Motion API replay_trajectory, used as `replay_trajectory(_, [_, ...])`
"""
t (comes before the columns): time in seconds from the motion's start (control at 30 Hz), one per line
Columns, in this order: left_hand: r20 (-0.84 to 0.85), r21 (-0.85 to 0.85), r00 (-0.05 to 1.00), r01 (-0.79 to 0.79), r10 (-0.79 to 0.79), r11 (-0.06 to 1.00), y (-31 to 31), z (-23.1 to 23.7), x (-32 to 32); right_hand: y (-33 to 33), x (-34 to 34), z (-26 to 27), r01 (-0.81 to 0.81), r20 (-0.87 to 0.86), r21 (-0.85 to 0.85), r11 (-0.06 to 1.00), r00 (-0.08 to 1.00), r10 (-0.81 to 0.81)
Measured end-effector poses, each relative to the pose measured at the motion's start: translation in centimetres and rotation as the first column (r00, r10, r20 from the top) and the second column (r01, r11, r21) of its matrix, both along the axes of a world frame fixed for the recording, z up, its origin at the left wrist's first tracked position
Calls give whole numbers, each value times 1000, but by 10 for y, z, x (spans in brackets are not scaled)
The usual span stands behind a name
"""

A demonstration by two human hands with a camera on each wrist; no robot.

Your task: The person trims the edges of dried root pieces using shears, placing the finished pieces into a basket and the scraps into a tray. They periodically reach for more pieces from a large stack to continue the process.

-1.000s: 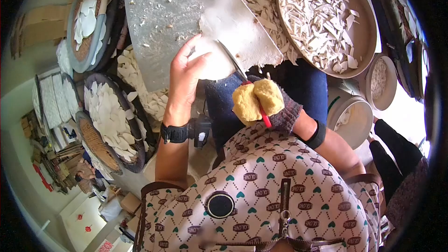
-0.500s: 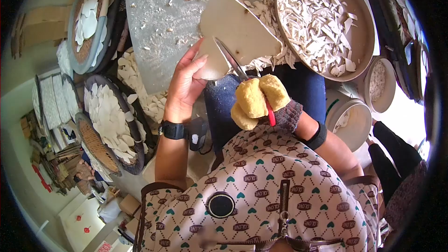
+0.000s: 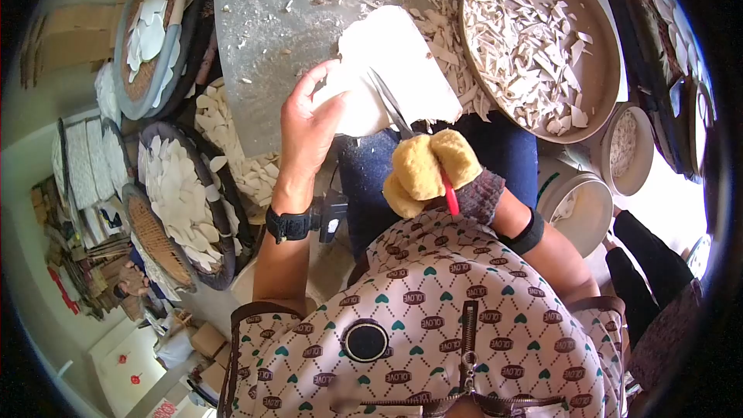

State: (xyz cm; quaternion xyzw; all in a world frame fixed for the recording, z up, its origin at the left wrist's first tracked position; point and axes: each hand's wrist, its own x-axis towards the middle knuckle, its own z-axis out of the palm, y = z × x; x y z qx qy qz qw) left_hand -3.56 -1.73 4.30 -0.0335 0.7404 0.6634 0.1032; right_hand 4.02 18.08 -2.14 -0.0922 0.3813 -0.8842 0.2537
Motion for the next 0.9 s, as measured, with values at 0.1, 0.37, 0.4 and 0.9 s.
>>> replay_trajectory(0.1, [-29, -54, 998, 50, -52, 997, -4, 1, 0, 2, -3, 12, -20, 130, -119, 993, 991, 36])
replay_trajectory(0.37, [-60, -75, 997, 36, -40, 997, -1, -4, 3, 2, -5, -3, -46, 54, -27, 999, 997, 48])
replay_trajectory(0.4, [-116, -145, 991, 50, -67, 988, 0, -4, 3, 1, -5, -2, -51, 107, -70, 996, 993, 59])
replay_trajectory(0.9, [-289, -72, 947, -170, 142, 983, -15, 0, -11, 14, -4, 24, -118, -176, 192, 974, 973, 153])
